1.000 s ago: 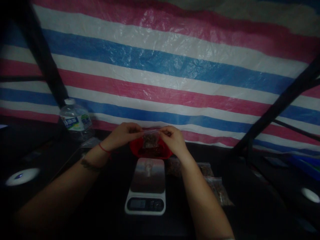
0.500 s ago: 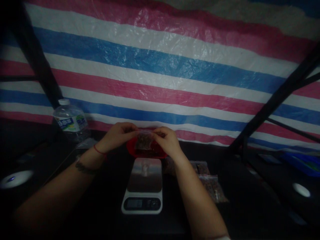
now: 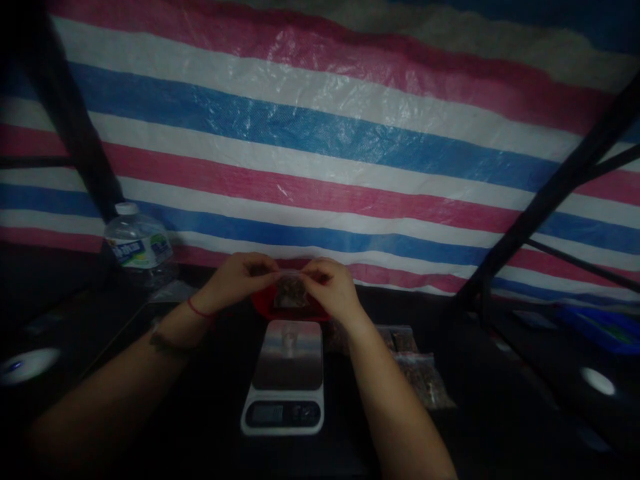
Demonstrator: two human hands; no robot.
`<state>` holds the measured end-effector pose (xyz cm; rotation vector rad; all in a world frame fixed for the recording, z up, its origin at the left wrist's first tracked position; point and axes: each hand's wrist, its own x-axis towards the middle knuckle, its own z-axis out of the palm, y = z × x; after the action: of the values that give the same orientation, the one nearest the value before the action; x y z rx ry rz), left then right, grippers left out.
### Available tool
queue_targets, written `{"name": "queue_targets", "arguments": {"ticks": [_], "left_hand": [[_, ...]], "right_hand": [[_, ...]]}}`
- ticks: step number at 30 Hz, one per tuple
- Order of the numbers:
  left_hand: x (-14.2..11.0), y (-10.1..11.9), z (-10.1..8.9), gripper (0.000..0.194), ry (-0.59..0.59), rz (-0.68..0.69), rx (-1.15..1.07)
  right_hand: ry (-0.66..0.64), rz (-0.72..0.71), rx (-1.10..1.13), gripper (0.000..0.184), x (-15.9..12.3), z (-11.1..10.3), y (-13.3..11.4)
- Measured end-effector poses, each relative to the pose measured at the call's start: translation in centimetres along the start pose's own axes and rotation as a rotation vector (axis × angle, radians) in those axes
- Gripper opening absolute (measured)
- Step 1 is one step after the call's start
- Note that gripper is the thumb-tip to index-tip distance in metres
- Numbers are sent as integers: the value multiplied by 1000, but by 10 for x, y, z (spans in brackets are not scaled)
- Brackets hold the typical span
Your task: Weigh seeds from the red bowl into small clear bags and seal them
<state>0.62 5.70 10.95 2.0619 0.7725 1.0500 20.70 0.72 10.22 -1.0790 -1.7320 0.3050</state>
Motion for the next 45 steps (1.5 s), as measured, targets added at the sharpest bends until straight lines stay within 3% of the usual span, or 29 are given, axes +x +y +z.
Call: {"name": "queue_targets", "arguments": {"ticks": [21,25,28,32,35,37,41,45], "left_hand": [[-2,-5,13,18,-51,22,31],[-2,-5,10,20,-57,59,105],[-5,0,11,24,-16,77,124],[-15,17,24,27,4,80,138],[-26,29,43,27,-3,56,95],[-32,35,57,25,0,46,47],[-44,37,86,19,-74,33,-33],[-55,29,114,14,-179,-22,17]], "right_hand": [[-49,-8,21,6,-3,15,0],[-48,61,20,8,-2,17,-1],[43,151,24,15,-7,14,-5],[71,172,78,15,-26,-7,-12],[69,198,113,17,-48,-36,-12],[159,270,116,21,-68,-59,-10],[390,433,168,31,-130,-104,-8],[327,606,50,32,-211,-137,-22]]}}
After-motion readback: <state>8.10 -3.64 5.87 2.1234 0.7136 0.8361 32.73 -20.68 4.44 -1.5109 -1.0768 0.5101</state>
